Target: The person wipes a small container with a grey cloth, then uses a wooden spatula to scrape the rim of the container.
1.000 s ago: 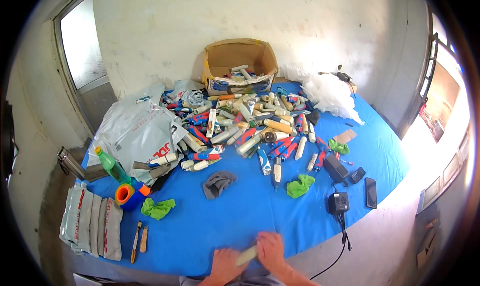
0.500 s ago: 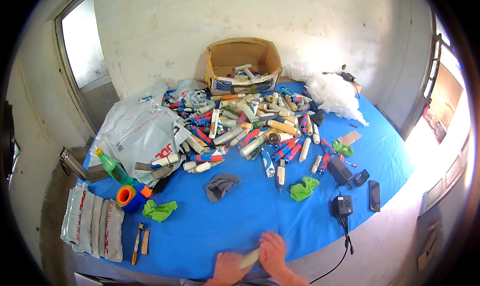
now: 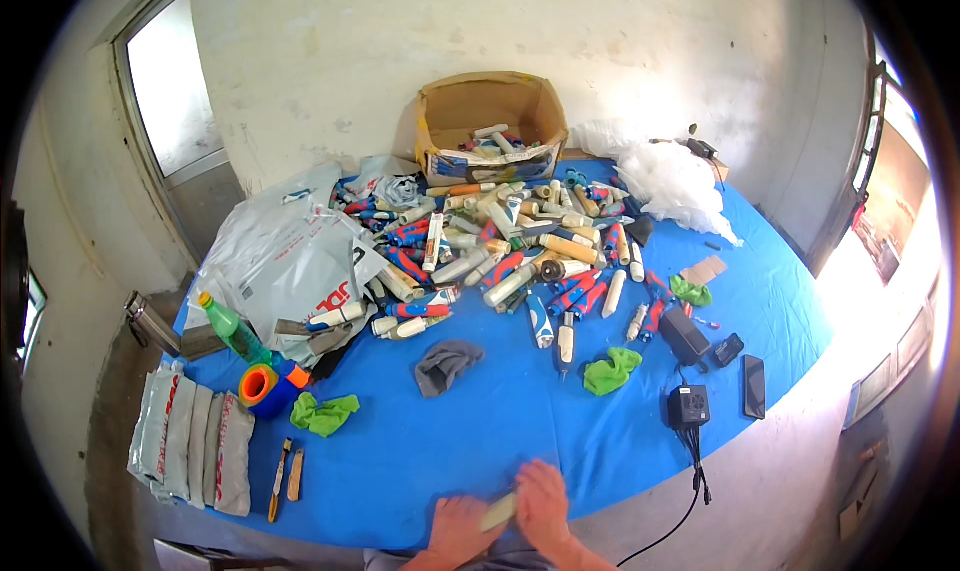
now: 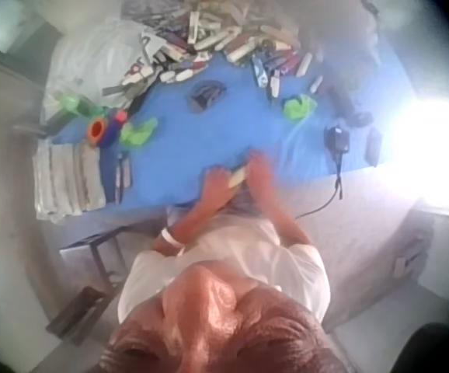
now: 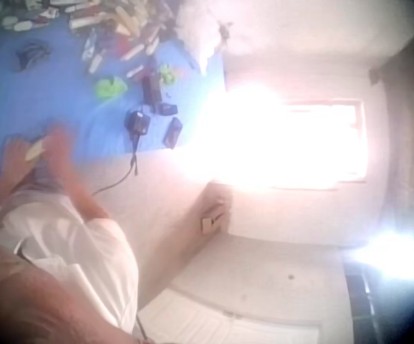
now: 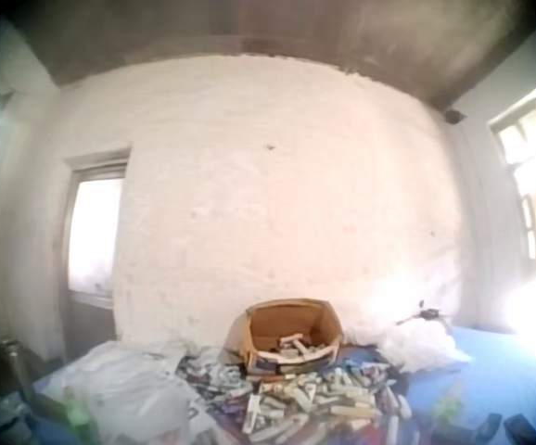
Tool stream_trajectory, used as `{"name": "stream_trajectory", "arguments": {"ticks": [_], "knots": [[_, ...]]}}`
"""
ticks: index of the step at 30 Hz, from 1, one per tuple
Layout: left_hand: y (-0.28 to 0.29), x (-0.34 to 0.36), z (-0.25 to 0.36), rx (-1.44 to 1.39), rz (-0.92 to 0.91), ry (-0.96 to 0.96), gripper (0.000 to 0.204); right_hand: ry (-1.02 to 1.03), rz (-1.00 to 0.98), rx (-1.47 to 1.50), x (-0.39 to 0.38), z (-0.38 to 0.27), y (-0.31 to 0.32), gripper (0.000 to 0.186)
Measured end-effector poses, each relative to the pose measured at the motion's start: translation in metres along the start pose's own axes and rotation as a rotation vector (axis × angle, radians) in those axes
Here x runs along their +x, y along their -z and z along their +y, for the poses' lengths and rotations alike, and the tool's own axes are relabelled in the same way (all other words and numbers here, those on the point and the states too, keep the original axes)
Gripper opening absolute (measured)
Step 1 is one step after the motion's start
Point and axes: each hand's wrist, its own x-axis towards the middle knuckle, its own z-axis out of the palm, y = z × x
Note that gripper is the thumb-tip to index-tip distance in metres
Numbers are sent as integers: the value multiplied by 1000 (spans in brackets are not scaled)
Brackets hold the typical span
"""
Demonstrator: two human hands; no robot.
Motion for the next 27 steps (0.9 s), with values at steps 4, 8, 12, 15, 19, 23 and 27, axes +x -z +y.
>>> {"name": "stream_trajectory", "arguments": {"ticks": [4,8,12,15,19,23,27], "knots": [[5,0,0,-12,-30,-13,36,93,-92,-7,-7,-7,-1,19],[7,3,3,42,-108,43,37,-23,-81,71,9,10,3,19],[2,2,5,36,-96,63,35,-193,-60,170,13,16,5,23],[-2,-4,2,4,-71,68,32,-171,-71,45,2,-8,12,28],[-2,-6,-1,-89,-45,57,31,-178,-117,33,-14,-8,17,34],[2,-5,-1,-188,-99,77,27,-188,-118,59,-16,-6,20,38],[1,-6,-3,-251,-117,80,25,-264,-68,84,-21,-5,13,36]]}}
